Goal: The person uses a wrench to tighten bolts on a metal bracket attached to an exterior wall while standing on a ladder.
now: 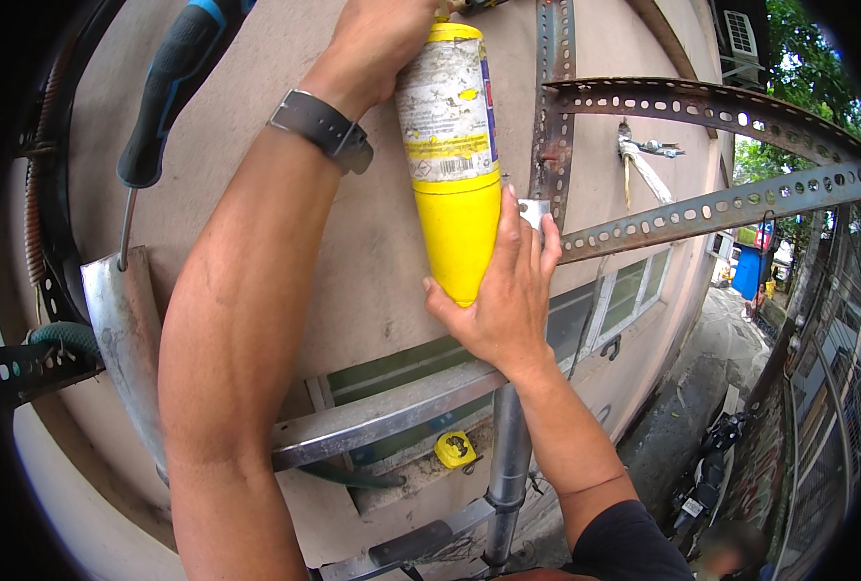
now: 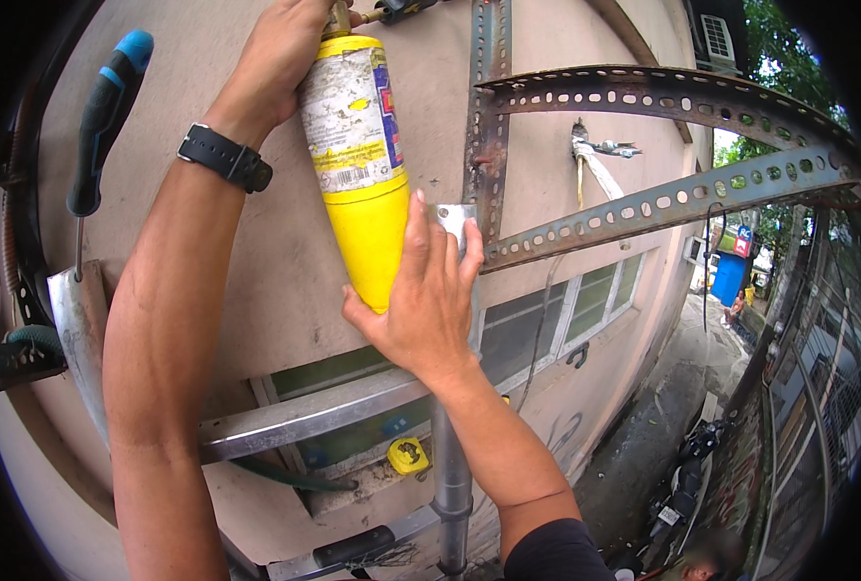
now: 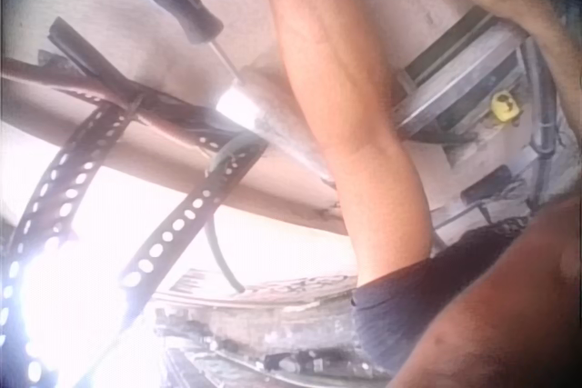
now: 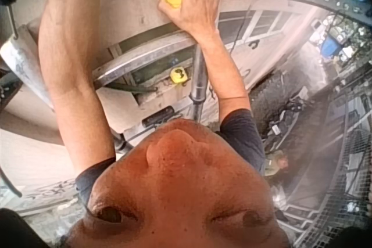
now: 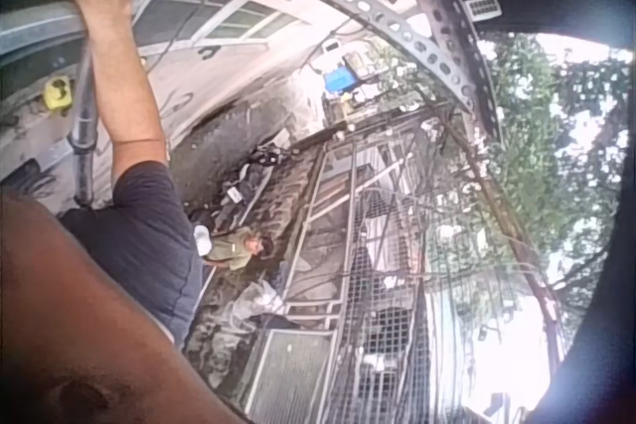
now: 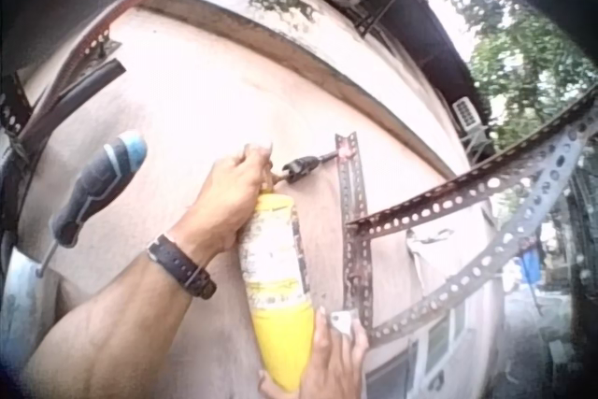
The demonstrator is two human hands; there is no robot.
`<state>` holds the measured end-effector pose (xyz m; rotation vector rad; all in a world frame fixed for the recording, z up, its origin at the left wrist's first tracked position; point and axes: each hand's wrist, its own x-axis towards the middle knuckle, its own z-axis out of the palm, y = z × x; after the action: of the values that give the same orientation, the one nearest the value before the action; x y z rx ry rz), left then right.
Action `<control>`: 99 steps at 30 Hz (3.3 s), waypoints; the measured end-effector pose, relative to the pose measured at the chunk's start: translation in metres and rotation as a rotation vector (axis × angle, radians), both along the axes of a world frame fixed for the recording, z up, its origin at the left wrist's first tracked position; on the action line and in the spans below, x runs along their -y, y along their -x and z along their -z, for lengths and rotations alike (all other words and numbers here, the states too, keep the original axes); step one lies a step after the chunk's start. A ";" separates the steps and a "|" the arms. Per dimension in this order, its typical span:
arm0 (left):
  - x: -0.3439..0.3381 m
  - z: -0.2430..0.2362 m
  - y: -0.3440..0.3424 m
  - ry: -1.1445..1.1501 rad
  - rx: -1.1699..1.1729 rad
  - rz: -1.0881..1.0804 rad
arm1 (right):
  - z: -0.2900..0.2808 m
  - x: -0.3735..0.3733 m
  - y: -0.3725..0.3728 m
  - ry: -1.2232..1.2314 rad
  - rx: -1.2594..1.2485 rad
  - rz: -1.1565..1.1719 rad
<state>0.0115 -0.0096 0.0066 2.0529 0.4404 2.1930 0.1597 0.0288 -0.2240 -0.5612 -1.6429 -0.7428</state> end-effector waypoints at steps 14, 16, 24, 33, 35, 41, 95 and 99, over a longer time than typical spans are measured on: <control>-0.006 0.000 0.003 -0.041 -0.001 -0.013 | -0.001 0.003 -0.001 -0.015 -0.011 -0.043; -0.005 0.001 0.004 -0.017 0.022 -0.015 | -0.001 0.002 0.000 -0.017 -0.019 -0.054; -0.011 0.001 0.015 -0.014 -0.035 -0.067 | 0.000 0.004 -0.002 -0.007 -0.027 -0.053; -0.018 -0.006 0.025 0.062 -0.049 -0.009 | 0.002 0.001 -0.004 -0.002 -0.029 -0.060; -0.013 -0.003 0.021 0.045 -0.054 -0.027 | 0.002 0.002 -0.004 -0.006 -0.030 -0.061; 0.001 0.008 0.003 0.025 -0.022 -0.096 | 0.001 0.004 -0.005 0.025 -0.020 -0.051; -0.005 0.000 0.006 -0.030 -0.013 0.033 | 0.004 -0.005 0.000 0.041 0.000 -0.026; -0.004 0.000 0.006 -0.026 -0.014 0.021 | 0.004 -0.006 0.000 0.037 -0.001 -0.030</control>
<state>0.0052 -0.0057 0.0066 2.0773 0.3920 2.1860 0.1598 0.0343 -0.2279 -0.5620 -1.6638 -0.6920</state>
